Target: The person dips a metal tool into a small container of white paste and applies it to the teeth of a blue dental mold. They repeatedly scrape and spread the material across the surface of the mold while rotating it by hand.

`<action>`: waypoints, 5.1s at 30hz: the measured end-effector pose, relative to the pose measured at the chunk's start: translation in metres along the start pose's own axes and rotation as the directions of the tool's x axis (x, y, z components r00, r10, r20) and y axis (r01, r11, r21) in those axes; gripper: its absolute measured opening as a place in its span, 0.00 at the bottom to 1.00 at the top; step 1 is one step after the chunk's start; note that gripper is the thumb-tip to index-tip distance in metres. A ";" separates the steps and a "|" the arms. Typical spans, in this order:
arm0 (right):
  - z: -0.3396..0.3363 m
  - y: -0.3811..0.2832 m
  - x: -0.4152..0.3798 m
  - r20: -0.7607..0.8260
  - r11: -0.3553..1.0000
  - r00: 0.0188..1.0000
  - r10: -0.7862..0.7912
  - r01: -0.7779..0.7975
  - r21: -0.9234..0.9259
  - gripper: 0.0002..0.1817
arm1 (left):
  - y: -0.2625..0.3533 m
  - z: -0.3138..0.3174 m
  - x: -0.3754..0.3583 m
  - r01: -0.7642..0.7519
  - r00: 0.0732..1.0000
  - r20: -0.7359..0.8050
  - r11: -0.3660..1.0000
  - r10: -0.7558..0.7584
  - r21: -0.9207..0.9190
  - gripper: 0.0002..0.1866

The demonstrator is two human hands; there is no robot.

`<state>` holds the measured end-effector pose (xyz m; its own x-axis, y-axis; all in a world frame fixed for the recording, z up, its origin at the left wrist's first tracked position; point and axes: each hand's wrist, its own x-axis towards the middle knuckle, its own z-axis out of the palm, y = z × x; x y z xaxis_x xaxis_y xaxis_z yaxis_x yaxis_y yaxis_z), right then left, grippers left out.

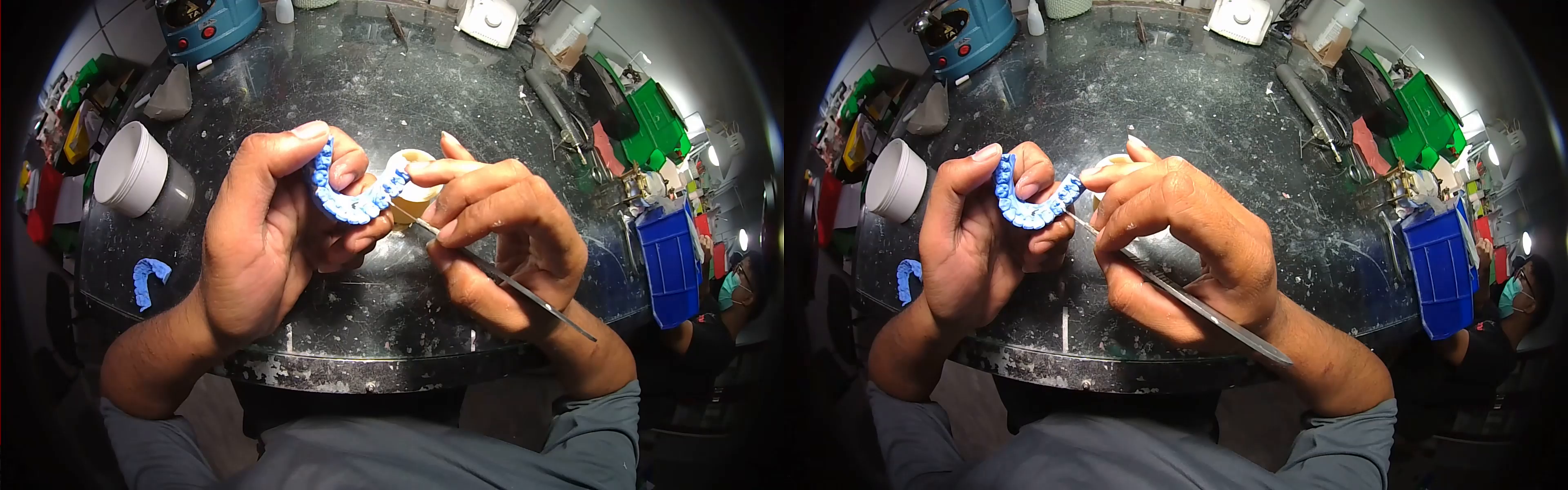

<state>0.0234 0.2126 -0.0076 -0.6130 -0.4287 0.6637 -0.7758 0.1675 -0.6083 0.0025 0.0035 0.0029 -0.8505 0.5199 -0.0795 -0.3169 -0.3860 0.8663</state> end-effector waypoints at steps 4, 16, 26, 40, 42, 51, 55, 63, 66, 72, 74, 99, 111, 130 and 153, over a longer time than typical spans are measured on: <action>0.000 0.001 0.000 -0.002 1.000 1.000 -0.020 0.020 0.017 0.16 | 0.000 -0.001 0.000 0.019 1.000 0.005 0.999 -0.018 -0.026 0.20; 0.001 0.002 -0.001 -0.014 0.999 1.000 -0.025 0.025 0.033 0.17 | 0.000 -0.001 0.000 -0.006 1.000 0.005 1.000 0.006 0.005 0.21; 0.001 0.001 -0.001 -0.008 0.999 0.999 -0.038 0.038 0.002 0.18 | 0.000 0.009 -0.005 -0.101 0.988 -0.084 0.957 0.128 0.271 0.21; 0.002 0.001 -0.001 -0.016 1.000 0.999 -0.031 0.031 -0.006 0.18 | -0.001 -0.002 -0.005 -0.139 0.990 0.039 0.921 0.134 0.364 0.20; 0.002 0.001 -0.001 -0.028 1.000 0.999 -0.022 0.021 -0.014 0.18 | -0.002 -0.002 -0.005 -0.140 0.990 0.032 0.910 0.138 0.390 0.20; 0.001 0.002 -0.002 -0.023 1.000 1.000 -0.014 0.014 -0.002 0.17 | -0.003 -0.005 -0.003 -0.161 0.987 0.052 0.906 0.153 0.392 0.20; 0.001 0.002 -0.001 -0.021 0.999 0.999 -0.046 0.045 -0.012 0.16 | -0.002 -0.001 -0.004 -0.147 0.989 0.027 0.918 0.148 0.369 0.20; -0.004 -0.004 0.002 -0.087 0.986 0.996 -0.022 0.007 -0.167 0.17 | 0.003 0.001 -0.001 0.031 0.998 -0.064 0.988 -0.021 0.154 0.22; 0.004 -0.002 0.005 -0.019 0.976 0.998 -0.059 0.054 -0.211 0.21 | 0.006 0.001 -0.002 0.019 0.997 0.065 0.972 -0.035 0.235 0.24; 0.001 -0.006 0.006 0.031 0.987 1.000 0.000 0.005 -0.163 0.21 | 0.003 -0.001 -0.003 -0.022 0.993 0.119 0.960 -0.011 0.278 0.26; 0.002 -0.003 0.006 0.014 0.984 1.000 -0.010 0.013 -0.178 0.21 | -0.001 -0.005 -0.002 -0.083 0.982 0.186 0.959 0.032 0.272 0.24; 0.006 0.000 -0.001 -0.041 0.995 0.998 -0.044 0.040 -0.093 0.21 | -0.008 -0.003 -0.002 -0.313 0.941 0.230 0.899 0.250 0.305 0.20; 0.003 0.005 -0.001 -0.055 0.981 0.987 -0.150 0.141 -0.132 0.29 | -0.002 -0.001 -0.004 -0.285 0.951 0.210 0.909 0.228 0.304 0.22; -0.004 -0.003 0.005 -0.271 0.950 0.923 0.274 -0.215 0.227 0.11 | -0.003 -0.010 0.005 -0.410 0.910 0.097 0.839 0.403 0.358 0.19; -0.003 0.023 0.001 -0.264 0.920 0.883 0.387 -0.387 0.053 0.13 | -0.002 -0.019 0.015 -0.304 0.922 -0.094 0.851 0.376 0.429 0.16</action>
<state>0.0042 0.2190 -0.0197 -0.8813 -0.0796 0.4658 -0.4686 0.2734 -0.8400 -0.0173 -0.0025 -0.0095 -0.9426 0.2624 0.2064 0.1685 -0.1597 0.9727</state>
